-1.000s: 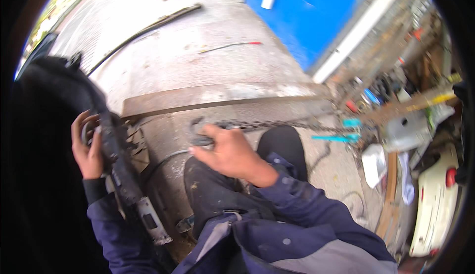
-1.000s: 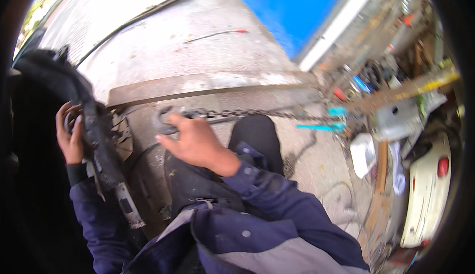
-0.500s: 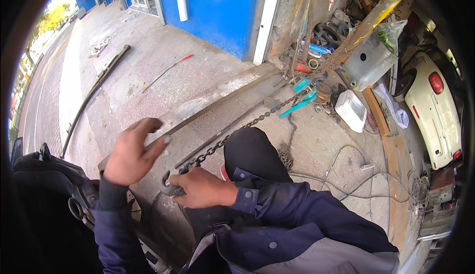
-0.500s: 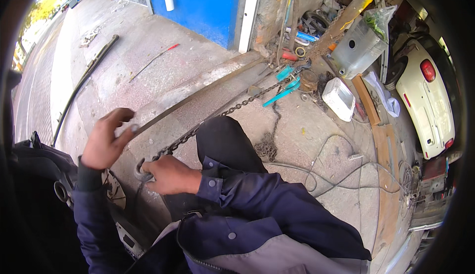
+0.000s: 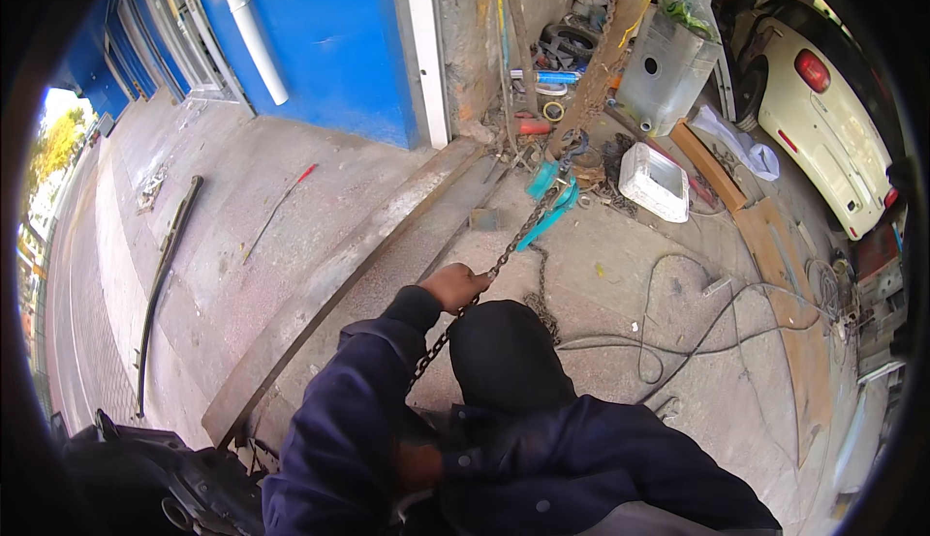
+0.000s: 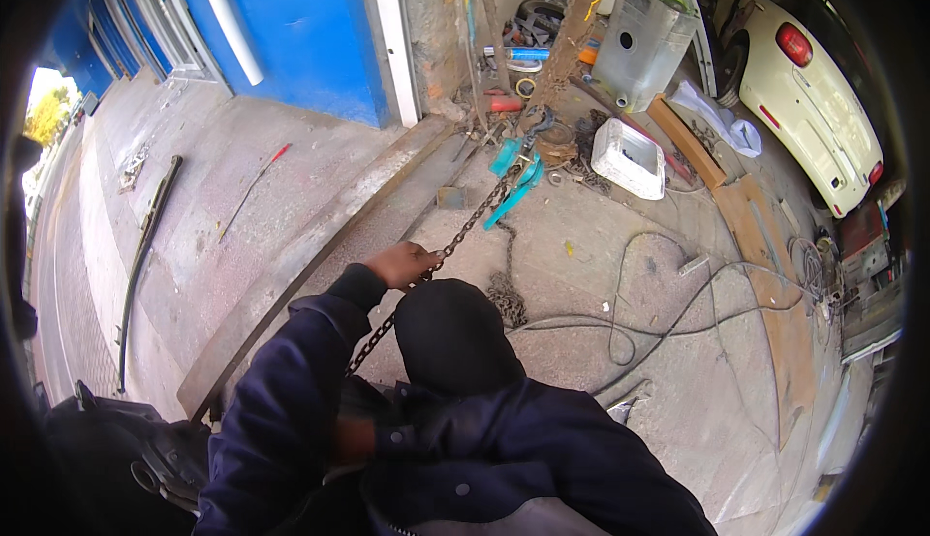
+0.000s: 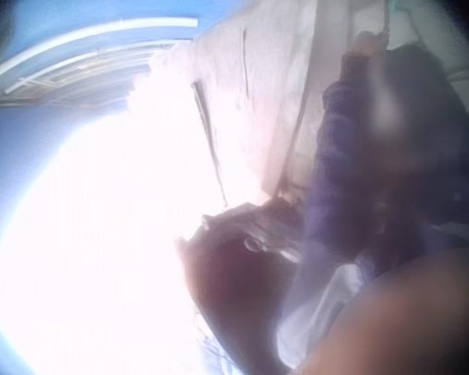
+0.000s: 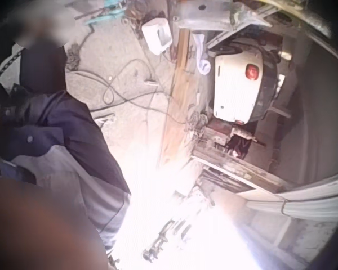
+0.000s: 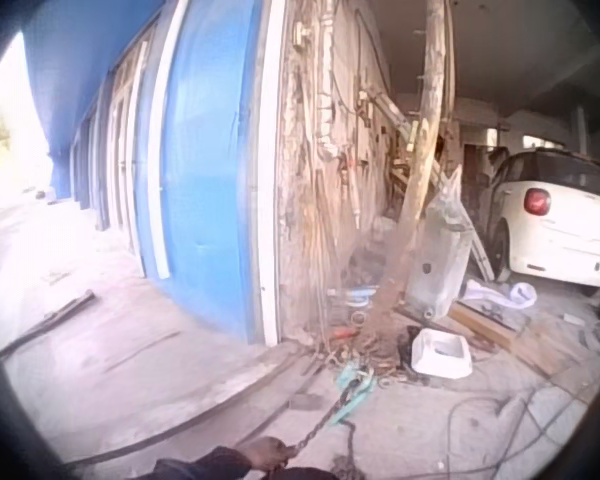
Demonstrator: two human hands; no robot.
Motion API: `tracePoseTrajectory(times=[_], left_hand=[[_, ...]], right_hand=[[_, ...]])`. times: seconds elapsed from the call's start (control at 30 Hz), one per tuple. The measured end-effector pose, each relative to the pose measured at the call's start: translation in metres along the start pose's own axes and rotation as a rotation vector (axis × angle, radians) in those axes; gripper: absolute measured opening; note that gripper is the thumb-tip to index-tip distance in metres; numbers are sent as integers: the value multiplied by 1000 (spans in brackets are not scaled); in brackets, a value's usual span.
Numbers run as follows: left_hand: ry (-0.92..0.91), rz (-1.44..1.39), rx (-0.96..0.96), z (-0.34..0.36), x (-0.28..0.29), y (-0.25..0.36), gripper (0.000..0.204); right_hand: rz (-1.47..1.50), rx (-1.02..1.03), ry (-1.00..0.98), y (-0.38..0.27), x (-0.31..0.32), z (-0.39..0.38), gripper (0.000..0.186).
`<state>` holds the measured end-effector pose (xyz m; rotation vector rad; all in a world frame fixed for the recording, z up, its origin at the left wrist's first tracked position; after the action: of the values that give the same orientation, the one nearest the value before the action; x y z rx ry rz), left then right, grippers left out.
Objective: The person attaches a metal eye bolt to a car bumper using a cordless impact wrench, then connects a chain and a blue chain puller to the eye bolt. They operate the chain puller to apply tension to the bumper.
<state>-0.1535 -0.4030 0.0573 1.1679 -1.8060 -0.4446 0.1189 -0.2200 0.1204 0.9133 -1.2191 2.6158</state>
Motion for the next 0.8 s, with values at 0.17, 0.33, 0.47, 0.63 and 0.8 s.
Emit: tracePoseTrajectory(times=[0.17, 0.33, 0.47, 0.63, 0.8], left_hand=[[189, -329, 23, 47, -25, 24, 53], [100, -761, 3, 17, -13, 43, 34], [136, -711, -20, -34, -14, 55, 33], [280, -639, -135, -101, -34, 75, 34], [278, -660, -183, -169, -43, 98, 34]], right_hand=[[7, 9, -16, 1, 6, -27, 27], [-22, 67, 30, -19, 86, -15, 24], [124, -101, -27, -36, 231, -47, 19], [277, -572, 1119, 57, 418, -223, 28], [445, -952, 1438, 245, 379, -333, 69]])
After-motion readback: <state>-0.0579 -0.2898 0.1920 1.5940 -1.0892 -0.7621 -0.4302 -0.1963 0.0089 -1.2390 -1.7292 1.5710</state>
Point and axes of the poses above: each hand's wrist, its own z-axis towards the middle knuckle, its own x-axis out of the back of the hand, y = z × x, the point moved 7 cm from there along z, towards the middle knuckle, and after that the axes turned 4 degrees about -y, right-handed, at the moved point
